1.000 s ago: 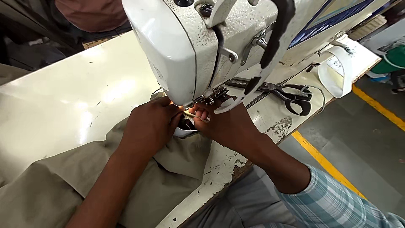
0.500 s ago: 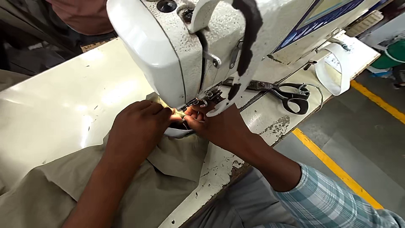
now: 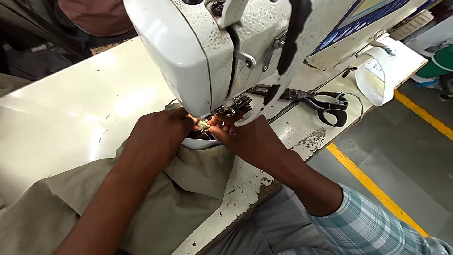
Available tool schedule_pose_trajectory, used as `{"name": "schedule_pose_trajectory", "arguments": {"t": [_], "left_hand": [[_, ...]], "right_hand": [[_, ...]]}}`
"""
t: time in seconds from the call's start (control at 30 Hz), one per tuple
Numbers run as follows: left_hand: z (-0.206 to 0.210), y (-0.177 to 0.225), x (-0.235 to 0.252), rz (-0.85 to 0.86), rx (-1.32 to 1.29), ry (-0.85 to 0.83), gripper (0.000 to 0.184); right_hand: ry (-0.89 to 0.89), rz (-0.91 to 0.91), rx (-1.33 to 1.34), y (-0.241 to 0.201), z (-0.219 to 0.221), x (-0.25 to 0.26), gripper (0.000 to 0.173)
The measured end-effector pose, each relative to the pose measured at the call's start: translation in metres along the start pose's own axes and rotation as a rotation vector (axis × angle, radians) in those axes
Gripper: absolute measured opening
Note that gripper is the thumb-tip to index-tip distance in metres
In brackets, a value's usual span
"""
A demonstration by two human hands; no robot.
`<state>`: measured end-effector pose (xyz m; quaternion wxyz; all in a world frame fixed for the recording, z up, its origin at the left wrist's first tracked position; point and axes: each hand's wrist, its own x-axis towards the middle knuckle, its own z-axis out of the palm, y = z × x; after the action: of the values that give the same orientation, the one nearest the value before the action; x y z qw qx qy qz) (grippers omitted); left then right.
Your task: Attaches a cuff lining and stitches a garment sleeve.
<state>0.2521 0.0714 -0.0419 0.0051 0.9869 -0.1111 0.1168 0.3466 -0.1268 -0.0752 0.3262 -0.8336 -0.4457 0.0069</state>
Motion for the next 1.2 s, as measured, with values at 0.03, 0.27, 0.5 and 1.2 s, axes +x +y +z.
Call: {"name": "schedule_pose_trajectory", "arguments": {"t": [0.03, 0.27, 0.5, 1.2], "left_hand": [[-0.001, 0.001, 0.001, -0.007, 0.004, -0.004, 0.015], [0.008, 0.007, -0.003, -0.116, -0.039, 0.196, 0.014], [0.009, 0.002, -0.002, -0.208, -0.198, 0.202, 0.012], [0.022, 0.002, -0.003, -0.146, -0.315, 0.146, 0.016]], "right_hand": [[-0.002, -0.001, 0.009, 0.001, 0.000, 0.000, 0.015], [-0.087, 0.000, -0.056, -0.008, -0.017, -0.004, 0.021], [-0.053, 0.032, -0.085, -0.012, -0.025, -0.007, 0.018], [0.031, 0.073, 0.170, 0.010, -0.013, -0.001, 0.025]]}}
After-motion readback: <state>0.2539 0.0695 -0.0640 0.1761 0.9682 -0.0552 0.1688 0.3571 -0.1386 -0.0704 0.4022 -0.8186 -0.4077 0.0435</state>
